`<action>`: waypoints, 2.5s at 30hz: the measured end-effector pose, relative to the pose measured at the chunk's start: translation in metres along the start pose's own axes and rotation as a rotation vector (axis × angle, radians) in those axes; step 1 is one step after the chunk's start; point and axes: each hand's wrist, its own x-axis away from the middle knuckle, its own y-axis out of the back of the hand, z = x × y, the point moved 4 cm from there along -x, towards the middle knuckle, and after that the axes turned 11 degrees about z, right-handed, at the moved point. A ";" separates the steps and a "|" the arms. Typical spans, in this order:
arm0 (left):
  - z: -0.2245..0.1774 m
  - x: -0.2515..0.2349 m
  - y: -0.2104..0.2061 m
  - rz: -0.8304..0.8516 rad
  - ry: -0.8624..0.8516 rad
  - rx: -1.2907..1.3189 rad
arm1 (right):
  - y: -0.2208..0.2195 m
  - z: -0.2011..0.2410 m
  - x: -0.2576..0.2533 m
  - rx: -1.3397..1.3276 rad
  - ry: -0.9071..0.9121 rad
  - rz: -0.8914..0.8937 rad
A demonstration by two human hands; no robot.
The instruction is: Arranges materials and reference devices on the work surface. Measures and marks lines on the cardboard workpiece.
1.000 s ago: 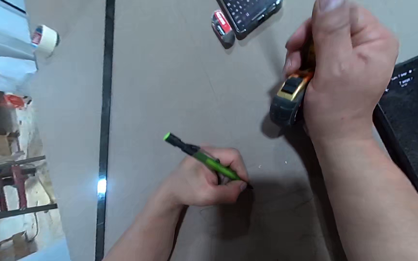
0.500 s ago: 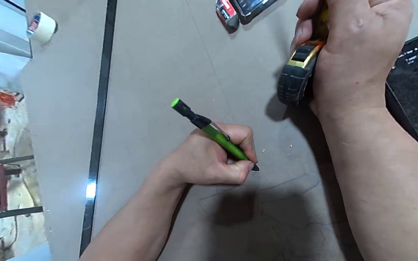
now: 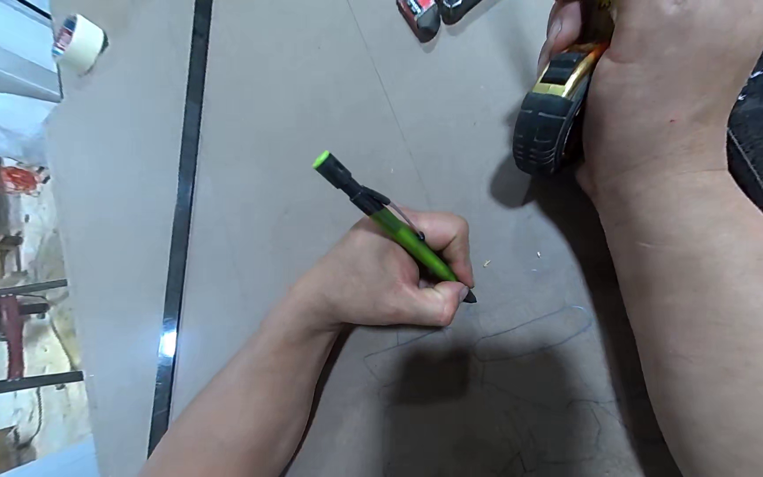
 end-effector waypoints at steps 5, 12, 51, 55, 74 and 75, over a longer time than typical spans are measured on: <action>0.000 0.000 0.000 -0.017 -0.005 -0.010 | 0.001 0.000 0.000 0.004 -0.014 0.019; -0.001 -0.001 0.000 0.020 0.000 -0.015 | -0.001 0.002 0.000 -0.003 -0.018 -0.009; -0.005 0.022 -0.028 -0.337 0.038 -0.008 | 0.000 0.001 -0.002 -0.011 0.000 0.022; -0.004 0.022 -0.027 -0.320 0.033 -0.001 | 0.000 0.001 -0.002 -0.032 -0.009 0.012; -0.016 0.039 -0.060 -0.622 0.154 -0.075 | -0.002 0.002 -0.005 -0.076 0.005 0.022; -0.016 0.039 -0.062 -0.648 0.163 -0.098 | -0.002 0.002 -0.004 -0.081 0.005 0.020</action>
